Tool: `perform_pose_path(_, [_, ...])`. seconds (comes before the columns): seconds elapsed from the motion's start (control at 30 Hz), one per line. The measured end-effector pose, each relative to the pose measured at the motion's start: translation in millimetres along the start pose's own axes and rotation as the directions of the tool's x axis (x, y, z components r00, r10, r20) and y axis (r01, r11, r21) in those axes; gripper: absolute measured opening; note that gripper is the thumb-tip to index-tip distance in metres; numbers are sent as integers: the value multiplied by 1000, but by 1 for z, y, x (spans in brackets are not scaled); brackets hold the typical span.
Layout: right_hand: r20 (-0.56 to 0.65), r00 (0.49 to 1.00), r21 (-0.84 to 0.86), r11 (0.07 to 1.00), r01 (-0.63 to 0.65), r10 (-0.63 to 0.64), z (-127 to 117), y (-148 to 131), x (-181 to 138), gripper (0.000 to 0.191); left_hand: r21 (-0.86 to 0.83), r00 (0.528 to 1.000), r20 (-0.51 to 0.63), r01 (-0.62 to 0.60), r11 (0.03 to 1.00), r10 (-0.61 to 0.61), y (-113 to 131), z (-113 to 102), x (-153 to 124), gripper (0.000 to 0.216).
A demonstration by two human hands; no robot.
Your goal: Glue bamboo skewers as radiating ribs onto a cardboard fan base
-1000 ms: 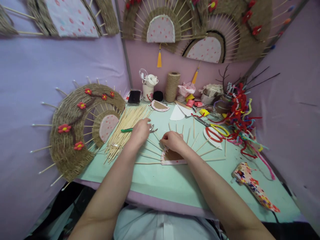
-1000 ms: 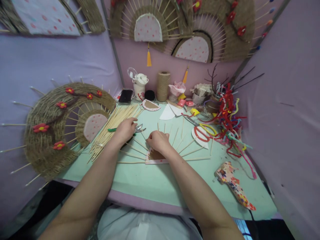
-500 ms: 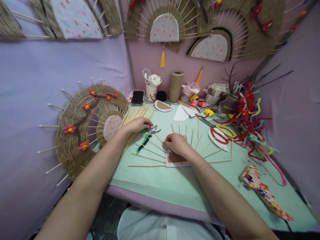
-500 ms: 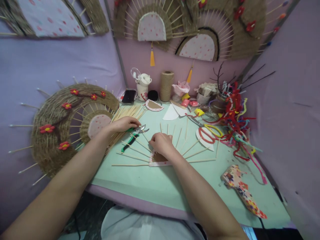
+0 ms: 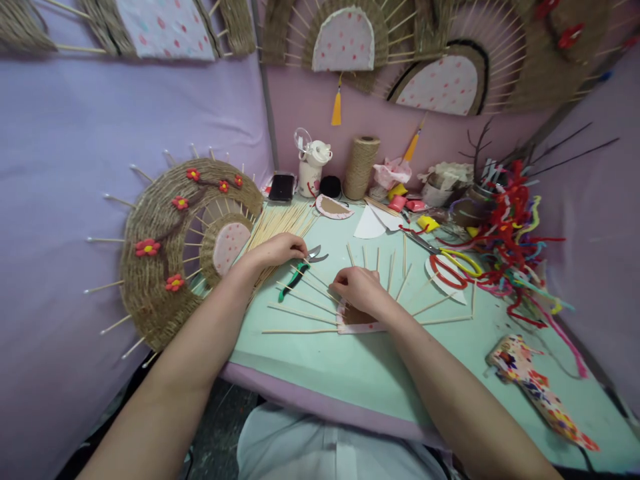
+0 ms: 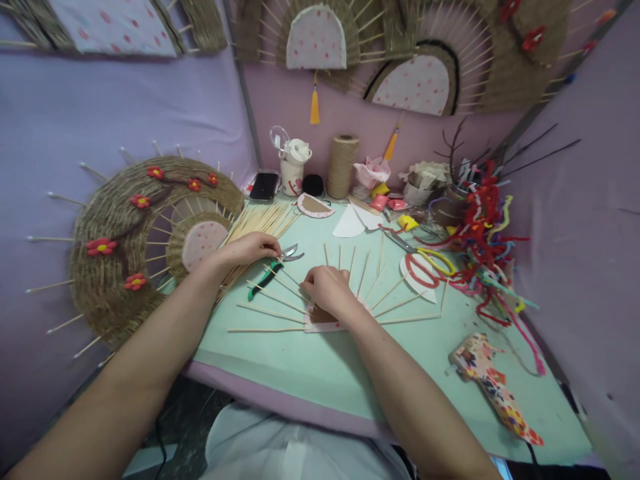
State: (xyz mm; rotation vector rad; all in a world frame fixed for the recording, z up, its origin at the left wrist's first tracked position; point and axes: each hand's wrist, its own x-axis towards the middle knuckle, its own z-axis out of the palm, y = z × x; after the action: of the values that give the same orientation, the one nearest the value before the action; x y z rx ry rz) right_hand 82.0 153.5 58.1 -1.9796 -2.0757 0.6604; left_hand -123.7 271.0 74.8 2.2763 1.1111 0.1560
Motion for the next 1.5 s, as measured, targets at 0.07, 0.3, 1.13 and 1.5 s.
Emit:
perform_pose_path(0.07, [-1, 1000, 0, 1000, 8, -8, 1, 0, -1, 19, -5, 1000, -6, -3, 1000, 3, 1, 2, -2, 15])
perform_pose_path(0.3, [-35, 999, -24, 999, 27, -28, -13, 2, -14, 21, 6, 1000, -27, -14, 1000, 15, 0, 5, -6, 17])
perform_pose_path(1.13, [-316, 873, -380, 893, 242, -371, 8, 55, -98, 15, -14, 995, -7, -98, 995, 98, -10, 5, -7, 21])
perform_pose_path(1.5, [-373, 797, -278, 877, 393, -475, 22, 62, -101, 15, -6, 992, -11, -125, 992, 125, -9, 4, -8, 19])
